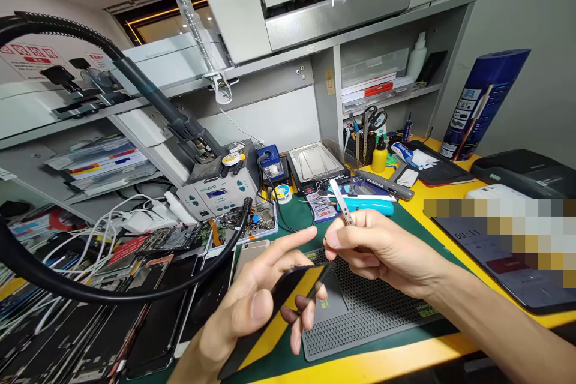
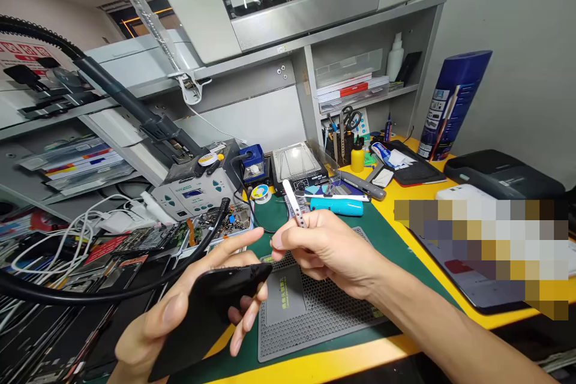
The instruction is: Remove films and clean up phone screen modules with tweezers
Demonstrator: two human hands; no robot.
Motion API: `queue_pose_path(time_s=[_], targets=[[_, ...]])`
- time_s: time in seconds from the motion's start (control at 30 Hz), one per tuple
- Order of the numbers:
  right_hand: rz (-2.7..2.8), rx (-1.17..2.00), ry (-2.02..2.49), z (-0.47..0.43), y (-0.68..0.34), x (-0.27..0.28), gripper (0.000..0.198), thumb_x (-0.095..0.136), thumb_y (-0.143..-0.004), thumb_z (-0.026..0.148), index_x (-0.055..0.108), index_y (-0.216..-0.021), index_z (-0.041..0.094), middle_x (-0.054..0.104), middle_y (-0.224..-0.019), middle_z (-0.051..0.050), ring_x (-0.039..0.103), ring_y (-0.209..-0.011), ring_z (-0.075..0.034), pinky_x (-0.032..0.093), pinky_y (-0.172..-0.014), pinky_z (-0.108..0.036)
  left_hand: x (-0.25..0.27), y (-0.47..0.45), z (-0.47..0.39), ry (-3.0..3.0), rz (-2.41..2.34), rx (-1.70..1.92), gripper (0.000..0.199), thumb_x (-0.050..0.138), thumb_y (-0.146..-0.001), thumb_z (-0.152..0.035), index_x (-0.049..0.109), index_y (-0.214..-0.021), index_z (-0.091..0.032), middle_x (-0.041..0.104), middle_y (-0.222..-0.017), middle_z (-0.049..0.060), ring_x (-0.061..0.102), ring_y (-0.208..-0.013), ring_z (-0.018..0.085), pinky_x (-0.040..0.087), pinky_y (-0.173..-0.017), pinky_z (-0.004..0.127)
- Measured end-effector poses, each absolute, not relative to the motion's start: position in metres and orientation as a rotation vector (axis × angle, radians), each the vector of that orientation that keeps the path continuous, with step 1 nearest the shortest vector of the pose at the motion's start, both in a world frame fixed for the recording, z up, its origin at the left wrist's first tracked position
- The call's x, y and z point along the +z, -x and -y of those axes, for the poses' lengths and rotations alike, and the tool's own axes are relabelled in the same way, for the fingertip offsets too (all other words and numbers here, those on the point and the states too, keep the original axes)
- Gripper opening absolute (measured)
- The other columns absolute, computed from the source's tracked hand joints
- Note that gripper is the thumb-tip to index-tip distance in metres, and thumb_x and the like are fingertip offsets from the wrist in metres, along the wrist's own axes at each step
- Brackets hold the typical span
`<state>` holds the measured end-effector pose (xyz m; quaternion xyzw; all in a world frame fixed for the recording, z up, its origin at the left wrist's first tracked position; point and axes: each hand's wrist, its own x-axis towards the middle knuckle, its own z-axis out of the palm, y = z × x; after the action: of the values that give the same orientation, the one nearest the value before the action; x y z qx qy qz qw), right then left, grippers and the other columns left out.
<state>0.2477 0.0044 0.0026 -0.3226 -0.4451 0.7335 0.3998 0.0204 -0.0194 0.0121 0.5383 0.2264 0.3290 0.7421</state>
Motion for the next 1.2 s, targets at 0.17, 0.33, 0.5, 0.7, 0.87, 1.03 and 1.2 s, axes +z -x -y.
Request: queue_pose_path(time_s=[0.17,0.33,0.5,0.7,0.87,1.03,1.2], targets=[[1.139,1.864,0.831,-0.006,-0.244,0.001,0.018,0.069,-0.081,0.026,0.069,-0.070,0.012,0.029,-0.044,0.011,0.015,-0.041,-0.004,0.010,-0.041,-0.022,0.010,-0.017,0.013,-1.293,-0.487,0.620,0.073,0.066,-0.081,-0.061,0.048,-0.146,-0.031,0.056,-0.110,0.011,0.062,-0.081,0.020,0.053,-0.061,0.027],[1.131,1.872,0.834,-0.004,-0.242,0.003,0.014,0.070,-0.077,0.023,0.069,-0.069,0.012,0.028,-0.043,0.011,0.015,-0.040,-0.003,0.010,-0.040,-0.022,0.009,-0.017,0.011,-1.326,-0.473,0.601,0.077,0.067,-0.079,-0.065,0.047,-0.146,-0.032,0.057,-0.103,0.009,0.062,-0.079,0.020,0.053,-0.057,0.024],[1.107,1.874,0.824,-0.005,-0.241,0.001,0.013,0.067,-0.078,0.021,0.069,-0.070,0.011,0.031,-0.044,0.011,0.015,-0.041,-0.003,0.010,-0.041,-0.021,0.010,-0.019,0.012,-1.345,-0.518,0.607,0.076,0.066,-0.079,-0.065,0.049,-0.145,-0.031,0.057,-0.104,0.009,0.061,-0.080,0.020,0.054,-0.058,0.026],[1.066,1.910,0.801,-0.007,-0.240,-0.001,0.009,0.067,-0.075,0.018,0.069,-0.070,0.011,0.030,-0.043,0.012,0.015,-0.041,-0.003,0.010,-0.039,-0.020,0.009,-0.013,0.010,-1.362,-0.529,0.534,0.081,0.065,-0.081,-0.064,0.040,-0.151,-0.032,0.057,-0.105,0.010,0.058,-0.079,0.019,0.052,-0.060,0.026],[1.033,1.969,0.794,-0.009,-0.240,0.001,0.008,0.069,-0.072,0.018,0.068,-0.068,0.012,0.028,-0.043,0.013,0.013,-0.040,-0.002,0.009,-0.038,-0.018,0.008,-0.010,0.009,-1.365,-0.556,0.505,0.083,0.065,-0.081,-0.061,0.036,-0.153,-0.032,0.057,-0.104,0.010,0.058,-0.078,0.019,0.051,-0.058,0.025],[1.057,1.936,0.801,-0.008,-0.239,0.000,0.009,0.070,-0.074,0.018,0.067,-0.068,0.012,0.038,-0.046,0.010,0.015,-0.040,-0.002,0.011,-0.038,-0.018,0.012,-0.011,0.007,-1.320,-0.543,0.508,0.080,0.064,-0.081,-0.059,0.039,-0.151,-0.030,0.057,-0.103,0.010,0.060,-0.078,0.019,0.051,-0.057,0.025],[1.133,1.815,0.774,-0.006,-0.244,-0.002,0.010,0.069,-0.076,0.020,0.067,-0.069,0.013,0.057,-0.057,0.003,0.021,-0.039,-0.001,0.015,-0.038,-0.019,0.015,-0.006,0.002,-1.316,-0.537,0.440,0.067,0.062,-0.086,-0.055,0.047,-0.143,-0.023,0.058,-0.108,0.013,0.062,-0.081,0.020,0.054,-0.060,0.027]])
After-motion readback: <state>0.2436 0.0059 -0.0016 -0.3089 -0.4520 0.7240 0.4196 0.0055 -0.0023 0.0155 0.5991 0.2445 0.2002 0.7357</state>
